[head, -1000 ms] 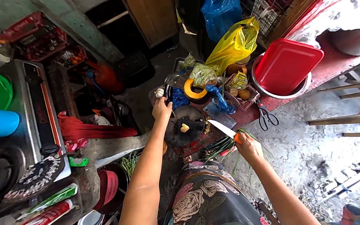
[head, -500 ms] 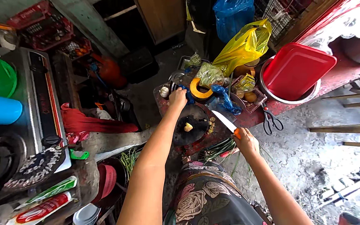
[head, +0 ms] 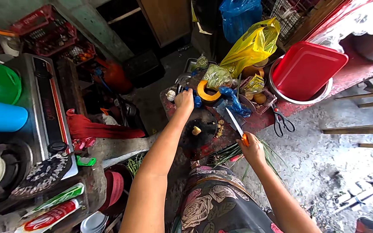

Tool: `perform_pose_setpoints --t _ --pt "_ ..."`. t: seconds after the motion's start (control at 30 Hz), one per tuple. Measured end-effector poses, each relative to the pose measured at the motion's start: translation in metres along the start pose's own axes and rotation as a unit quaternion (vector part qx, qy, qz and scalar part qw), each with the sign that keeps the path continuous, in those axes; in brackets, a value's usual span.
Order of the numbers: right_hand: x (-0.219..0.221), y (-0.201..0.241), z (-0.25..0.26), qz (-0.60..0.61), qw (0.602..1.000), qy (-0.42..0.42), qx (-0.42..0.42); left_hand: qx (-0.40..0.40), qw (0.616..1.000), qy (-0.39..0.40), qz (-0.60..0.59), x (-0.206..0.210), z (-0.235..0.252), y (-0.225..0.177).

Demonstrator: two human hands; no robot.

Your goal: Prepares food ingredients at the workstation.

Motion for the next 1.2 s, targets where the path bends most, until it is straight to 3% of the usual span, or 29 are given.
perform_pose_setpoints --t 0.27,0.37,0.5,0.67,0.93,1.03,1.2 --pt "0.014 0.018 -0.026 0.035 0.995 0.086 -0.032 0.008 0.989 -0.054 -0.134 -0.028 -0.057 0.020" --pt "0.033 0.028 -0.041 0.006 0.984 0.176 -0.040 0.020 0.981 -0.068 -0.180 0.006 -0.096 0.032" --pt "0.063 0.040 -0.052 -0.047 0.960 0.276 -0.026 0.002 0.981 -0.008 -0.194 0.069 -0.123 0.035" --pt "0.083 0.047 -0.059 -0.118 0.938 0.326 -0.012 -0.013 0.973 -0.056 -0.223 0.087 -0.134 0.036" --pt "0.082 0.052 -0.032 -0.153 0.945 0.288 0.013 0.025 0.937 -0.159 -0.310 0.093 -0.133 0.027" --pt "0.080 0.057 -0.033 -0.146 0.949 0.280 0.010 0.028 0.920 -0.159 -0.358 0.088 -0.136 0.027" --pt "0.086 0.067 -0.055 -0.097 0.958 0.269 -0.010 0.053 0.925 -0.154 -0.343 0.093 -0.152 0.038"
Point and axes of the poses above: each hand's wrist, its own z-axis towards the middle knuckle, its own x-axis out of the palm, y = z × x, the point moved 5 cm from there along z, towards the middle knuckle, and after that the axes turned 15 degrees about x, right-handed, at the moved point
